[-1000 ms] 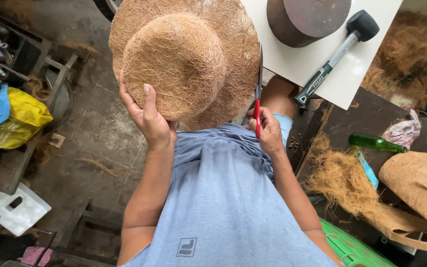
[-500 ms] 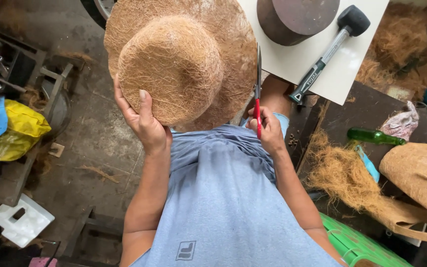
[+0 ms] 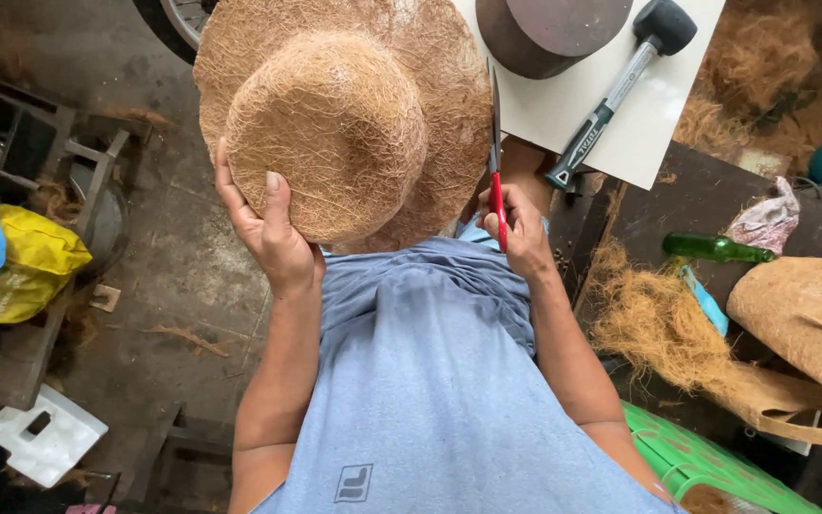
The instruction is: Shaping a fiber hat using a hammer on a mold and trimming the brim with scissors.
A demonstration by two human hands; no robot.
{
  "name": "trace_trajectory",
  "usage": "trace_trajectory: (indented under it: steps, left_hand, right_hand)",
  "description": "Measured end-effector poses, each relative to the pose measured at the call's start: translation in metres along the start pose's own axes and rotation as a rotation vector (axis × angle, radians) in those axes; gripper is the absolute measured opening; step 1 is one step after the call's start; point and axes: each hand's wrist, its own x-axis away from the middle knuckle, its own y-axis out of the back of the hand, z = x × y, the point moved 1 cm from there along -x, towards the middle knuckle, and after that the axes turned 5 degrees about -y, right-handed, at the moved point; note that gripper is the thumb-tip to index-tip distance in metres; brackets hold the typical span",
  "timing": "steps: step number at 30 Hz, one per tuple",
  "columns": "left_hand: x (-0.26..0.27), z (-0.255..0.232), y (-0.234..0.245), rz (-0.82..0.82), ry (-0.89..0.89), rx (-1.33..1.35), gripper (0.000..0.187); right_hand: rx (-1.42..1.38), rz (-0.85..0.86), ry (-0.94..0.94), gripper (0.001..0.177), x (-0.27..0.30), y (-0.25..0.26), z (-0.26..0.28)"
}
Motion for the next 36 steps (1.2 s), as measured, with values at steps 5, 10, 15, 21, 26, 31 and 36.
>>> trace_trajectory:
  steps: [5, 10, 15, 21, 26, 31, 36]
  left_hand:
    - [0.0, 0.004, 0.005, -0.001, 0.008, -0.024, 0.053]
    - [-0.003, 0.006, 0.012, 0.008, 0.007, -0.051, 0.053]
    - [-0.003, 0.008, 0.017, 0.018, 0.015, -0.042, 0.054]
    - [-0.004, 0.009, 0.017, 0.063, -0.01, 0.078, 0.052]
    - [-0.003, -0.004, 0.008, 0.033, 0.026, 0.099, 0.053]
    - [-0.002, -0.001, 0.009, 0.014, 0.005, 0.094, 0.051]
    - [0.0, -0.007, 0.003, 0.003, 0.011, 0.096, 0.05]
  right_hand:
    - [-0.01, 0.003, -0.015, 0.043, 0.0, 0.0, -0.001]
    - [0.017, 0.0, -0.028, 0.038, 0.0, -0.001, 0.002]
    - [0.032, -0.016, -0.047, 0.034, 0.003, 0.001, 0.005]
    - [-0.006, -0.027, -0.069, 0.033, 0.001, 0.0, 0.003]
    - [-0.008, -0.044, -0.068, 0.029, 0.003, 0.002, 0.006]
    - [0.027, -0.048, -0.099, 0.025, 0.002, 0.002, 0.014]
    - [0.025, -0.062, -0.113, 0.023, 0.003, 0.001, 0.014]
